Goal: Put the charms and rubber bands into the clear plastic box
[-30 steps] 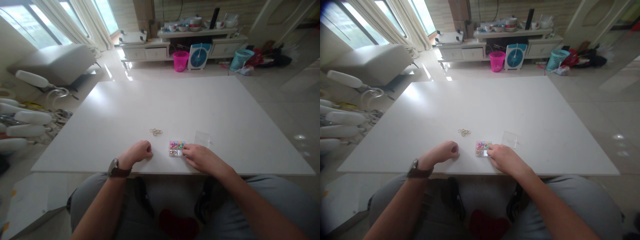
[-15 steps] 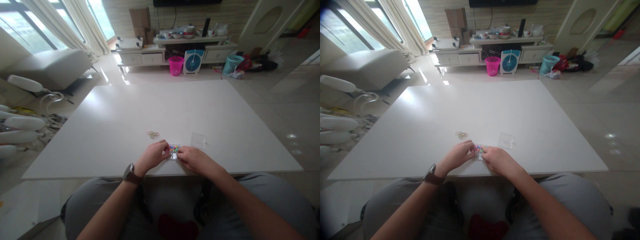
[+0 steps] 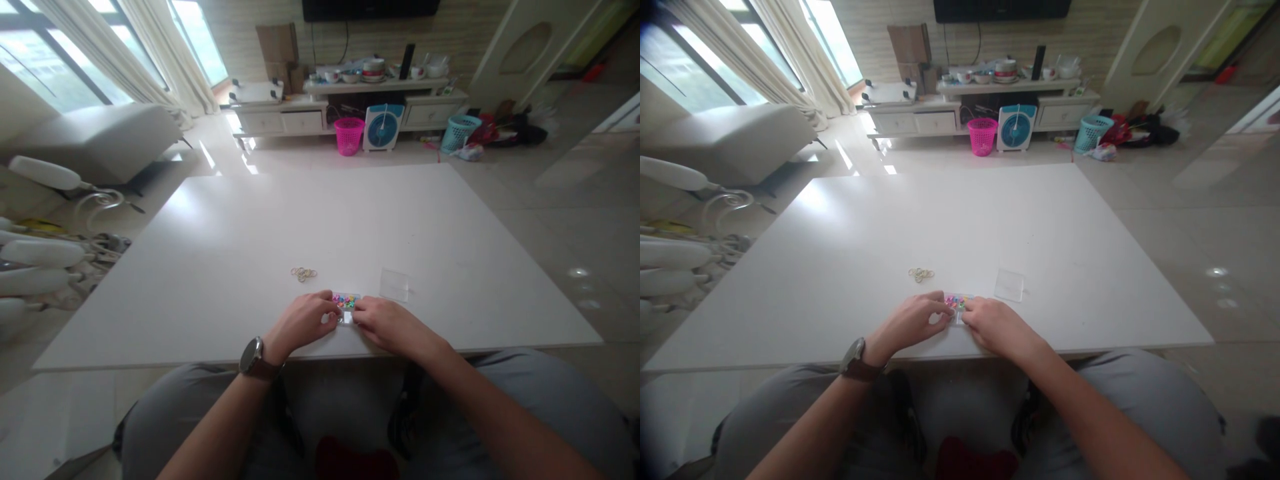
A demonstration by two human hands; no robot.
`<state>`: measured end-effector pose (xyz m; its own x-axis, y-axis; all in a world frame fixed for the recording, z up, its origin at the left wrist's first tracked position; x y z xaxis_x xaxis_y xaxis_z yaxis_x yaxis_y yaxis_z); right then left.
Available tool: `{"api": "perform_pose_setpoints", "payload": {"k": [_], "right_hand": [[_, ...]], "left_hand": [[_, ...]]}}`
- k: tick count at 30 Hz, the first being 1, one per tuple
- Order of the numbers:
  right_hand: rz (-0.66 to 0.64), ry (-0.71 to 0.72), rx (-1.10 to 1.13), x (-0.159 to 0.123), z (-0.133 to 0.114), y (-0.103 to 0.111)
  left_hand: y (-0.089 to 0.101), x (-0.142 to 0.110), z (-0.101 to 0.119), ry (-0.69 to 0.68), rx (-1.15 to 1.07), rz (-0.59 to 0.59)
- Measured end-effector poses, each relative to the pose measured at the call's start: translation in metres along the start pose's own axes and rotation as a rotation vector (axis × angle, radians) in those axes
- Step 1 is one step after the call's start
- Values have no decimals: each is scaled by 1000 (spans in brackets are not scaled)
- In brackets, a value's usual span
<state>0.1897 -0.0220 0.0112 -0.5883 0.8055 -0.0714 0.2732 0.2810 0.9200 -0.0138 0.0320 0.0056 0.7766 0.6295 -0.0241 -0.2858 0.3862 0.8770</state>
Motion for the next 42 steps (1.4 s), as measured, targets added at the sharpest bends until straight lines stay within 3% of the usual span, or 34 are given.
{"api": "perform_pose_setpoints", "payload": {"k": [5, 11, 17, 34, 39, 42], "right_hand": [[-3, -9, -39, 1, -1, -2], [-22, 7, -49, 2, -3, -3], [-19, 9, -18, 2, -4, -3], [19, 16, -59, 3, -6, -7], [13, 9, -27, 2, -6, -6], [18, 10, -2, 2, -5, -6]], "left_hand": [[9, 2, -5, 71, -67, 136], [14, 0, -53, 392, 50, 393], [2, 7, -72, 360, 122, 352], [10, 7, -55, 387, -42, 333], [21, 7, -54, 453, -236, 385], [22, 10, -52, 469, -539, 399]]}}
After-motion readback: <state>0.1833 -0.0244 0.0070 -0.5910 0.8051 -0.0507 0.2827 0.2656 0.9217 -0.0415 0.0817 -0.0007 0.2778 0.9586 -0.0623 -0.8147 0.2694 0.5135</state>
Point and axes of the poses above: each hand's wrist, its own x-axis towards the middle knuckle, its own y-axis out of the back of the hand, z = x × y, the point moved 1 cm from there along x, towards the middle knuckle, and after that the axes turned 2 degrees about x, right-handed, at the moved point
